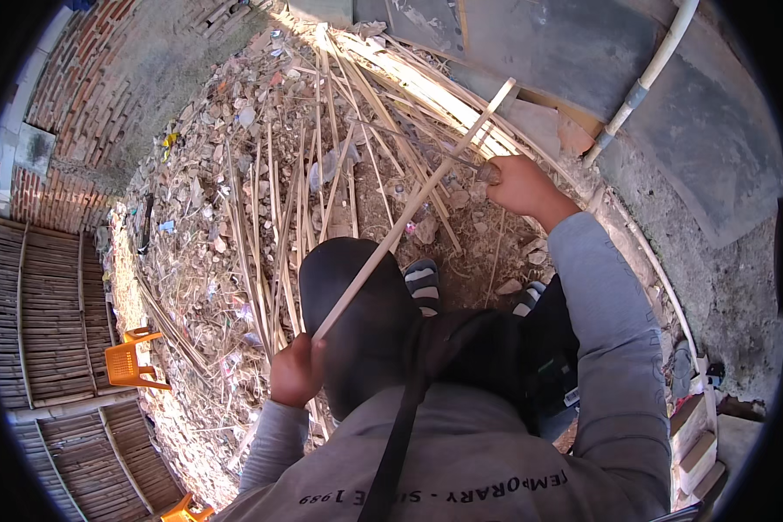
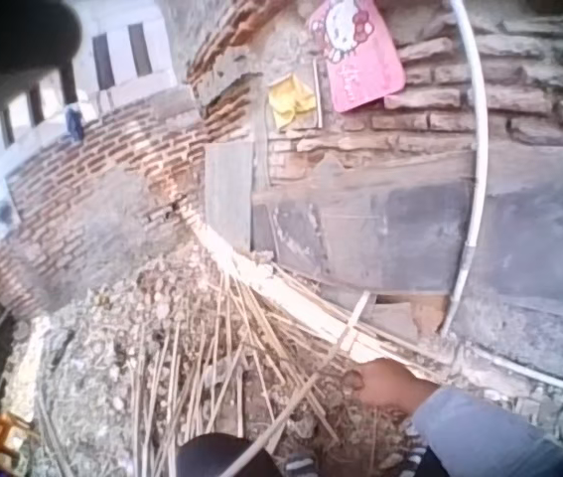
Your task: The person strips thin layers from a bamboo pole using a knife, working outdoors over a pile of bamboo debris.
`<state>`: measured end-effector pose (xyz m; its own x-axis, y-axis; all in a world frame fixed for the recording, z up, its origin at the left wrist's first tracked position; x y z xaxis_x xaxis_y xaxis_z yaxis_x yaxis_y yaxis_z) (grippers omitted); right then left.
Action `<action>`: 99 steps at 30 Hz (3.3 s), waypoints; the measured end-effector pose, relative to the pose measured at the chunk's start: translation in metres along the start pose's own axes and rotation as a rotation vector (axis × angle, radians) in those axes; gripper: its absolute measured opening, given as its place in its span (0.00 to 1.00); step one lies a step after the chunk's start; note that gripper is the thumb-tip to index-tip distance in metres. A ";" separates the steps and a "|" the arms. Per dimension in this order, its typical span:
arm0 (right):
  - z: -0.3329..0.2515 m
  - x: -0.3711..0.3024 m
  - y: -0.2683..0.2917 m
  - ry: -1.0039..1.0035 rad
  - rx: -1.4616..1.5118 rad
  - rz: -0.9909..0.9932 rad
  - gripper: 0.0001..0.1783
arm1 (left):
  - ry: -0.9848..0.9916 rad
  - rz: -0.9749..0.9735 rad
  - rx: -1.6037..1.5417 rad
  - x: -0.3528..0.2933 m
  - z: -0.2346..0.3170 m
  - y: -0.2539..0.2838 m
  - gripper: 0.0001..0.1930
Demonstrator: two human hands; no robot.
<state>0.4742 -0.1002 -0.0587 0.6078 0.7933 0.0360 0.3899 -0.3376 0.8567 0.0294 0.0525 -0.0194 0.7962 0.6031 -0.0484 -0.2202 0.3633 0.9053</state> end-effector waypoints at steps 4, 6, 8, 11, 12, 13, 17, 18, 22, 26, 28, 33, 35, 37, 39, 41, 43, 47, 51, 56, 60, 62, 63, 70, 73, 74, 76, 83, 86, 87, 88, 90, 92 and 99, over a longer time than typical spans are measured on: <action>-0.024 -0.004 0.002 0.052 0.016 -0.045 0.20 | 0.009 0.006 -0.036 -0.004 -0.004 -0.005 0.17; -0.048 -0.011 0.007 0.100 -0.126 -0.208 0.15 | 0.006 0.009 -0.044 -0.002 -0.006 -0.006 0.18; -0.055 -0.015 0.013 0.123 -0.122 -0.203 0.14 | 0.013 -0.005 -0.085 0.000 -0.005 -0.003 0.19; -0.055 -0.013 0.011 0.167 -0.110 -0.180 0.12 | 0.026 -0.028 -0.159 0.001 -0.004 -0.001 0.20; -0.054 -0.012 0.010 0.190 -0.099 -0.162 0.12 | 0.034 -0.036 -0.190 0.001 -0.004 -0.001 0.21; -0.053 -0.012 0.009 0.194 -0.099 -0.160 0.12 | 0.034 -0.032 -0.188 0.002 -0.005 0.002 0.21; -0.058 -0.013 0.015 0.235 -0.115 -0.087 0.12 | 0.173 -0.195 -0.396 0.005 -0.005 0.010 0.21; -0.060 -0.014 0.017 0.243 -0.137 -0.074 0.11 | 0.226 -0.253 -0.491 0.004 -0.005 0.010 0.21; -0.052 -0.017 0.015 0.251 -0.160 -0.101 0.11 | 0.202 -0.224 -0.292 0.000 -0.011 0.014 0.21; -0.055 -0.017 0.017 0.270 -0.152 -0.118 0.11 | 0.202 -0.160 -0.270 -0.009 0.003 0.016 0.20; -0.058 -0.018 0.016 0.261 -0.159 -0.139 0.11 | 0.195 -0.055 -0.195 -0.014 0.009 0.019 0.20; -0.063 -0.018 0.015 0.224 -0.155 -0.175 0.15 | 0.187 -0.051 -0.203 -0.024 0.013 0.019 0.20; -0.061 -0.019 0.015 0.223 -0.150 -0.171 0.15 | 0.187 -0.057 -0.260 -0.025 0.016 0.018 0.20; -0.061 -0.020 0.015 0.224 -0.145 -0.166 0.15 | 0.183 -0.034 -0.271 -0.027 0.015 0.017 0.20; -0.062 -0.021 0.016 0.246 -0.123 -0.148 0.14 | 0.179 -0.010 -0.283 -0.028 0.011 0.015 0.20; -0.063 -0.021 0.016 0.252 -0.123 -0.149 0.14 | 0.176 -0.001 -0.313 -0.031 0.006 0.012 0.20; -0.065 -0.021 0.015 0.258 -0.122 -0.152 0.14 | 0.198 0.005 -0.314 -0.029 0.003 0.009 0.21; -0.068 -0.020 0.015 0.253 -0.124 -0.161 0.13 | 0.202 0.061 -0.217 -0.028 0.002 0.004 0.22; -0.056 -0.016 0.011 0.214 -0.069 -0.147 0.14 | 0.194 0.013 -0.213 -0.023 0.002 0.003 0.23; -0.077 -0.021 0.018 0.241 -0.174 -0.151 0.14 | 0.176 0.027 -0.063 -0.026 -0.001 0.000 0.23; -0.075 -0.018 0.014 0.168 -0.170 -0.227 0.11 | 0.128 0.092 0.024 -0.033 -0.013 -0.008 0.21; -0.043 -0.012 0.008 0.105 -0.061 -0.143 0.13 | 0.103 0.100 0.021 -0.026 -0.016 -0.013 0.20; -0.026 -0.009 0.008 0.055 0.051 -0.053 0.14 | 0.116 0.087 0.029 -0.025 -0.015 -0.013 0.20; -0.066 -0.018 -0.003 0.167 -0.141 -0.221 0.20 | 0.136 0.087 0.064 -0.033 -0.017 -0.009 0.20; -0.005 -0.005 -0.012 0.025 0.172 -0.112 0.24 | 0.127 0.097 0.065 -0.025 -0.019 -0.016 0.21; -0.003 -0.004 -0.008 0.031 0.165 -0.098 0.24 | 0.117 0.111 0.062 -0.024 -0.018 -0.014 0.21; 0.000 -0.004 0.002 -0.014 0.070 -0.003 0.24 | 0.146 0.070 0.088 -0.025 -0.016 -0.011 0.21; -0.031 -0.014 0.002 0.091 -0.004 -0.150 0.19 | 0.094 0.047 0.029 -0.022 -0.019 -0.011 0.21; 0.000 -0.006 0.001 0.031 0.048 -0.018 0.19 | 0.090 0.020 0.064 -0.016 -0.014 -0.008 0.21; 0.008 -0.002 0.002 0.005 0.047 0.016 0.22 | 0.089 -0.001 0.061 -0.015 -0.016 -0.010 0.20; -0.001 -0.001 0.007 0.014 0.052 0.028 0.22 | 0.086 0.012 0.069 -0.017 -0.017 -0.008 0.20; -0.033 -0.010 0.007 0.024 0.004 -0.036 0.16 | 0.093 0.033 0.048 -0.025 -0.023 -0.008 0.20; -0.035 -0.014 0.007 0.044 -0.010 -0.109 0.15 | 0.094 0.041 0.042 -0.025 -0.021 -0.010 0.21; -0.020 -0.014 0.000 0.076 0.018 -0.025 0.19 | 0.128 0.008 0.023 -0.023 -0.024 -0.014 0.23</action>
<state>0.4522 -0.1012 -0.0487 0.5435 0.8377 0.0540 0.4175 -0.3255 0.8484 0.0004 0.0503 -0.0413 0.7160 0.6918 -0.0932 -0.2120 0.3427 0.9152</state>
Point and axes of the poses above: each hand's wrist, its own x-axis towards the middle knuckle, its own y-axis out of the back of the hand, z = x × y, the point moved 6 cm from there along x, towards the middle knuckle, and after that the axes turned 4 degrees about -x, right-handed, at the moved point
